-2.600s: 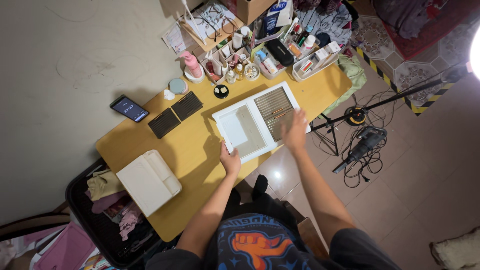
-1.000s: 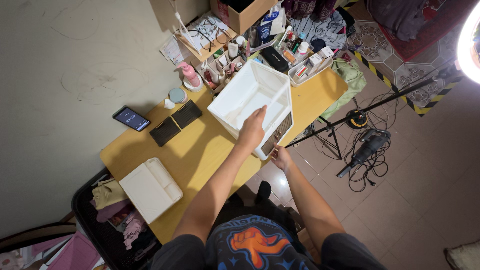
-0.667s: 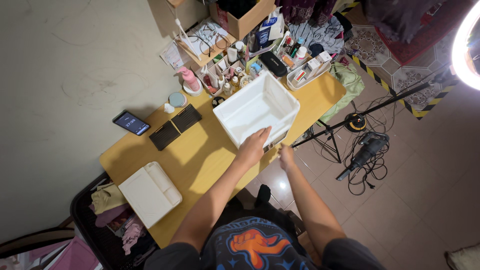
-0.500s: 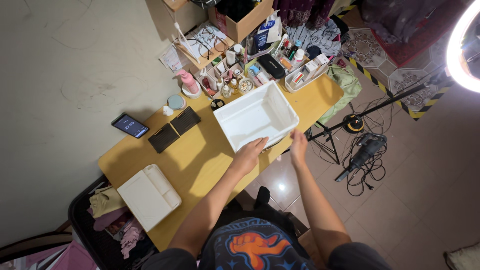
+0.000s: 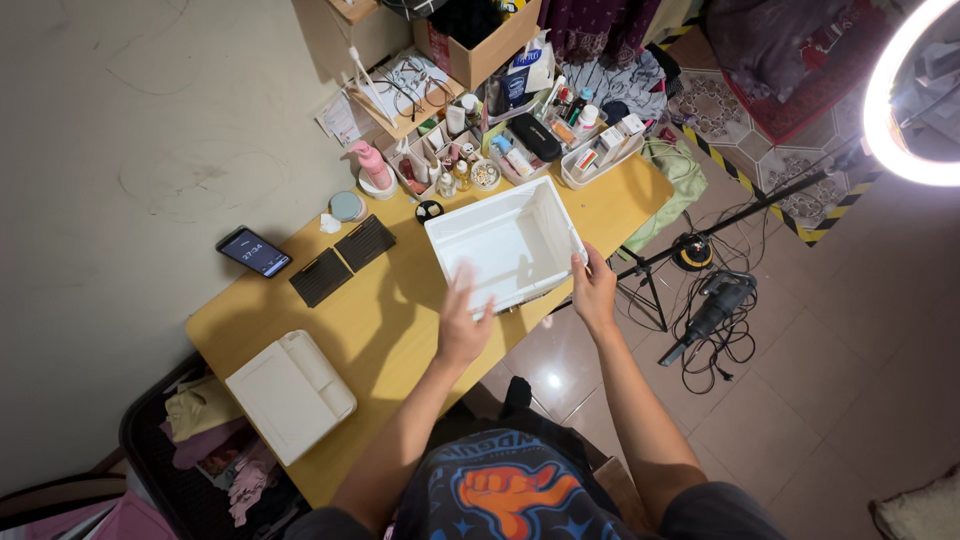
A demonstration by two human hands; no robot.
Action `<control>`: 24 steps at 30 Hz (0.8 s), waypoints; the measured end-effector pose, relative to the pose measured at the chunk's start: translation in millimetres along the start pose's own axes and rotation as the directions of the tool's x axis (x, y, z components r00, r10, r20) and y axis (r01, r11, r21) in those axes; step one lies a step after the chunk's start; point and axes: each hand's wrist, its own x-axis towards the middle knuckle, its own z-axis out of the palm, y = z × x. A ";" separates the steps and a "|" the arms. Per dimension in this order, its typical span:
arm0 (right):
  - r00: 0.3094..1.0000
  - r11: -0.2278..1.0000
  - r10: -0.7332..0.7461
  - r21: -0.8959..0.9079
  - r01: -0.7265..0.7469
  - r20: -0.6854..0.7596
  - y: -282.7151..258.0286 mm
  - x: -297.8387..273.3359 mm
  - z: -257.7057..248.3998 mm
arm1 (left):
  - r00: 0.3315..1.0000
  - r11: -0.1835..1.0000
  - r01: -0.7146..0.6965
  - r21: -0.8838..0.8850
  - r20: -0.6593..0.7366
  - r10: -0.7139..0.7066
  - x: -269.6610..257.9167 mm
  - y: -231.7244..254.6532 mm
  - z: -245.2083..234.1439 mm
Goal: The person takes apart a white plastic drawer organizer on a desk, removing its drawer fronts and sliding panels and separating the box body from its lid, then reassembles the panels and drawer fronts back into the box.
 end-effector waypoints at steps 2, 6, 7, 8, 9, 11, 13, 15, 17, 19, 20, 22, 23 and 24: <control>1.000 1.000 -0.031 0.000 0.031 -0.003 0.6 -0.5 -0.3 | 0.985 0.989 0.144 -0.011 -0.094 -0.145 -4.8 -1.1 3.1; 0.999 0.995 -0.030 -0.094 0.027 -0.033 -0.8 -2.8 0.2 | 0.759 0.708 0.636 -0.308 0.083 -0.645 -13.1 -9.5 11.9; 0.999 0.994 -0.031 -0.102 0.027 -0.034 -1.9 -3.9 -0.1 | 0.738 0.686 0.659 -0.308 0.092 -0.668 -15.9 -12.4 13.1; 0.999 0.994 -0.032 -0.110 0.028 -0.035 -3.5 -5.5 -0.4 | 0.716 0.663 0.683 -0.308 0.102 -0.690 -18.1 -15.7 14.1; 0.998 0.991 -0.052 -0.126 0.046 -0.044 -5.4 -8.8 -0.8 | 0.694 0.639 0.705 -0.307 0.112 -0.712 -19.8 -19.2 15.3; 0.994 0.984 -0.093 -0.158 0.083 -0.057 -10.1 -17.2 1.2 | 0.618 0.570 0.778 -0.263 0.158 -0.770 -22.0 -29.3 14.8; 0.997 0.980 0.004 -0.198 -0.019 -0.074 -15.6 -25.8 2.5 | 0.672 0.617 0.730 -0.295 0.142 -0.727 -22.8 -42.7 11.5; 0.997 0.976 0.003 -0.215 -0.021 -0.082 -20.9 -35.5 4.7 | 0.829 0.752 0.532 -0.390 0.056 -0.557 -21.1 -57.0 8.0; 0.992 0.975 -0.099 -0.209 0.081 -0.079 -26.3 -46.9 6.0 | 0.788 0.730 0.605 -0.319 0.109 -0.606 -20.8 -66.8 2.4; 0.995 0.968 -0.036 -0.250 0.012 -0.091 -30.9 -56.0 9.6 | 0.796 0.741 0.599 -0.304 0.123 -0.593 -19.2 -71.4 -1.0; 0.995 0.962 -0.003 -0.271 -0.023 -0.098 -32.8 -59.7 10.8 | 0.824 0.763 0.559 -0.326 0.111 -0.556 -18.7 -72.2 -2.8; 0.996 0.972 0.021 -0.231 -0.039 -0.082 -37.5 -62.0 12.4 | 0.818 0.756 0.568 -0.325 0.126 -0.561 -17.5 -71.4 -6.7; 0.997 0.976 0.032 -0.212 -0.048 -0.075 -40.4 -63.1 13.2 | 0.784 0.727 0.618 -0.301 0.155 -0.602 -17.4 -69.9 -8.0; 0.995 0.968 -0.059 -0.250 0.035 -0.086 -44.1 -64.7 13.7 | 0.746 0.695 0.664 -0.276 0.183 -0.641 -17.0 -68.4 -9.0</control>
